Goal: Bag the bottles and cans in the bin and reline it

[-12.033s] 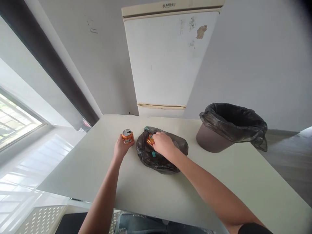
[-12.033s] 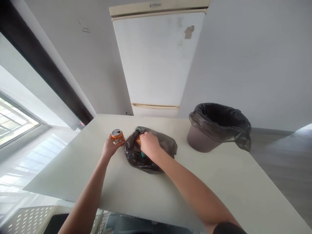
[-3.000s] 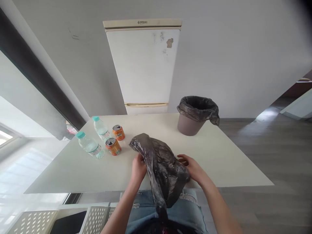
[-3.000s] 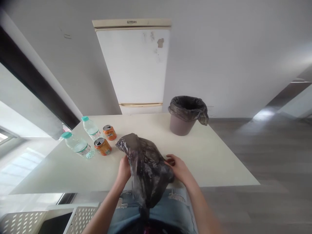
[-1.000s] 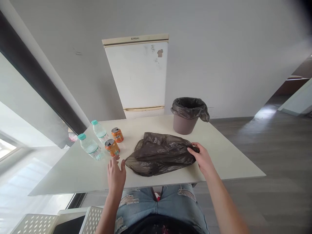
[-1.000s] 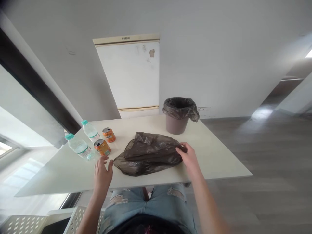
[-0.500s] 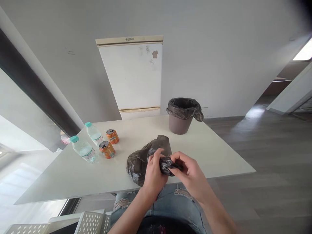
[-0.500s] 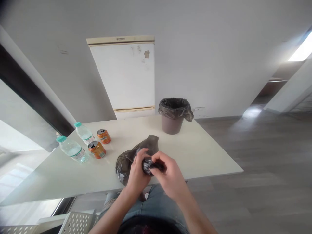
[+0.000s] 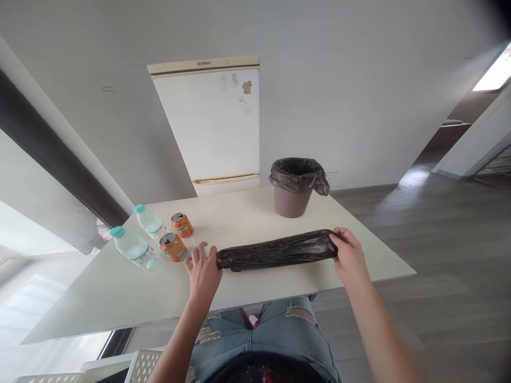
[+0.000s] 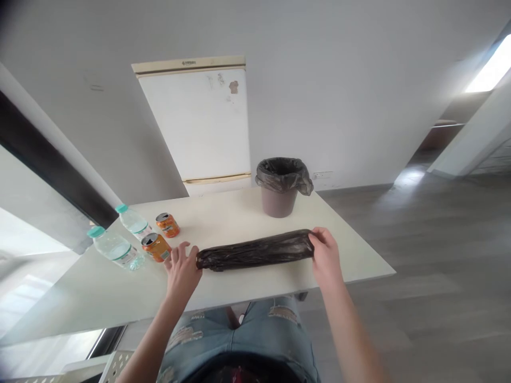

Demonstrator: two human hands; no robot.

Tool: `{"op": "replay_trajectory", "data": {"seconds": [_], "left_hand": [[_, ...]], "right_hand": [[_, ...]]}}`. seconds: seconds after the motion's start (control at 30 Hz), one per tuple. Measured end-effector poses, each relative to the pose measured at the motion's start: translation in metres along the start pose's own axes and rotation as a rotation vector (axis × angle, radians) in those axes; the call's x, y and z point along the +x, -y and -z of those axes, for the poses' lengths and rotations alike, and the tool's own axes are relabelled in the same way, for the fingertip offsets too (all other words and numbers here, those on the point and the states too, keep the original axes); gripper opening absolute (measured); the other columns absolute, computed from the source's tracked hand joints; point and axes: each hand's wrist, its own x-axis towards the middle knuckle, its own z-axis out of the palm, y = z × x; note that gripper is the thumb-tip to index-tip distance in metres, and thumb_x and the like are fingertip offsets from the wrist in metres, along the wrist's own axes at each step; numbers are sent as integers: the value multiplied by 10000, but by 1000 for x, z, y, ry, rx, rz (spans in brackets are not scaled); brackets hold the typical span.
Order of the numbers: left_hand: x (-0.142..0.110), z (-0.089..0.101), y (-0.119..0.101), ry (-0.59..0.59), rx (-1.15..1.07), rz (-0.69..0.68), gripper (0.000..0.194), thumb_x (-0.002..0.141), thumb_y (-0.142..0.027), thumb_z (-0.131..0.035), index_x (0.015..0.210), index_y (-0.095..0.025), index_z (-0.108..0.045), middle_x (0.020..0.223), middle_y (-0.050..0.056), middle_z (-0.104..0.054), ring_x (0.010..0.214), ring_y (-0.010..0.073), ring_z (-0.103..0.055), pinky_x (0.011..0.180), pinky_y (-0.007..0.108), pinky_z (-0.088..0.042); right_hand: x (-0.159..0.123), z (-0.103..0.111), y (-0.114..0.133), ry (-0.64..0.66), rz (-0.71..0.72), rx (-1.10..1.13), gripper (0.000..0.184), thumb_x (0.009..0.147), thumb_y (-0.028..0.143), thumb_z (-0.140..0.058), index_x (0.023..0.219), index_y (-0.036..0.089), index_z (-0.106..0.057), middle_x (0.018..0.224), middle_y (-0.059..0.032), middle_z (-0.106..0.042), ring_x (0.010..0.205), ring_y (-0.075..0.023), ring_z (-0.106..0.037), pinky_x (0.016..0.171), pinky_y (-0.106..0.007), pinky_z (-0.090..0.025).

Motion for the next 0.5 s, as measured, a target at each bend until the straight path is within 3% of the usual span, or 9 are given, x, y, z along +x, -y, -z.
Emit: {"op": "replay_trajectory", "data": {"seconds": [0.1,0.2,0.3,0.37,0.43,0.5], "left_hand": [[-7,-4,2,27,0,64,486,830,22,-519,1278,-157,-585,1468,214,-509,1437,400,-424,1083,658,-430],[-13,13,-17,-84,-135,-43,597,830,64,-438,1385,-144,-508,1517,217,-488,1516,376,-389,1180,656,-390],[-14,34,-58,-223,-312,-205,596,884,19,-403,1450,-158,-468,1576,201,-456,1562,343,-360,1248,608,-371],[-11,36,-95,-230,-372,-323,560,949,-89,-430,1507,-142,-427,1637,208,-409,1600,352,-292,1270,615,-344],[-5,21,-135,-134,-398,-476,592,1013,-245,-438,1576,-86,-349,1681,232,-361,1617,355,-254,1284,580,-336],[2,-8,-169,-18,-372,-556,720,1032,-407,-455,1608,-7,-291,1701,276,-303,1625,395,-202,1280,570,-336]], "right_hand": [[10,2,-32,20,-44,-211,326,702,467,-773,861,231,-613,853,-3,-626,780,-181,-567,648,-272,-424],[7,1,-46,124,6,-366,341,752,511,-728,910,226,-628,941,-39,-678,818,-198,-602,682,-289,-451],[4,-5,-51,143,67,-403,314,786,495,-703,916,218,-632,990,-57,-692,838,-201,-613,704,-296,-455],[4,-9,-54,184,71,-395,291,804,484,-694,905,216,-638,974,-55,-703,822,-202,-619,700,-301,-455],[5,-14,-58,253,75,-397,269,814,470,-692,890,214,-664,956,-56,-725,821,-210,-637,720,-314,-471],[5,-18,-63,322,89,-437,259,819,463,-696,868,209,-706,942,-69,-756,848,-233,-671,776,-339,-500]]}}
